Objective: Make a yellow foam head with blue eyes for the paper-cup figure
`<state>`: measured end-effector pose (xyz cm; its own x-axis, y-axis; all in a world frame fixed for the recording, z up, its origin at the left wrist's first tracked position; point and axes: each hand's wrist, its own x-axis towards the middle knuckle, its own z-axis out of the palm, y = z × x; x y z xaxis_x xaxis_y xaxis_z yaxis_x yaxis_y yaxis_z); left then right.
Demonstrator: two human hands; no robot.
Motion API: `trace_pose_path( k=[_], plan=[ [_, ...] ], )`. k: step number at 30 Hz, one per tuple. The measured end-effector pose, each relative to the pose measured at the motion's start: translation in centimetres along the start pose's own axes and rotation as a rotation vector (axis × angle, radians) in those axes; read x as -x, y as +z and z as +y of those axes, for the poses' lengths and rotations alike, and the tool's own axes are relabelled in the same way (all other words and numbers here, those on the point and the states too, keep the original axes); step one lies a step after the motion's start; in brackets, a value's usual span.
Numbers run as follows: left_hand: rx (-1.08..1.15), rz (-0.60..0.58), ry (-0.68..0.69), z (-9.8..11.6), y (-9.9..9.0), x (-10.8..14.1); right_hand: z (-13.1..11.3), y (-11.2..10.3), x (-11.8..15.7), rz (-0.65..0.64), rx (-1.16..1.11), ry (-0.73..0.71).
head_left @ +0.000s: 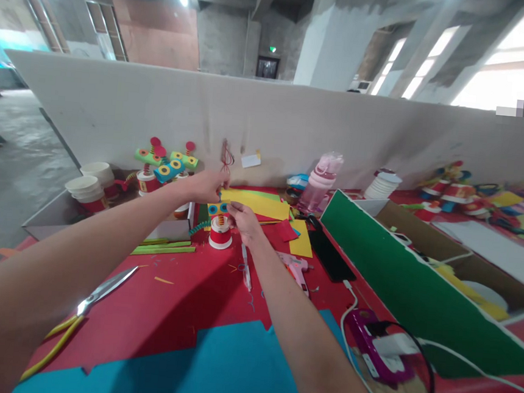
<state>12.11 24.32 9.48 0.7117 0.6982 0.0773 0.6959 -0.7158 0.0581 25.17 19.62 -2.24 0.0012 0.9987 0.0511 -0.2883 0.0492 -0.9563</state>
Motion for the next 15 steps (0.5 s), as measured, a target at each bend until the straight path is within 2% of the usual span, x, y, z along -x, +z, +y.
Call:
trace_pose_path(
  k=[15],
  plan=[
    [-0.031, -0.034, 0.010, -0.22, 0.40, -0.44, -0.11, 0.14, 0.04, -0.011, -0.034, 0.000]
  ],
)
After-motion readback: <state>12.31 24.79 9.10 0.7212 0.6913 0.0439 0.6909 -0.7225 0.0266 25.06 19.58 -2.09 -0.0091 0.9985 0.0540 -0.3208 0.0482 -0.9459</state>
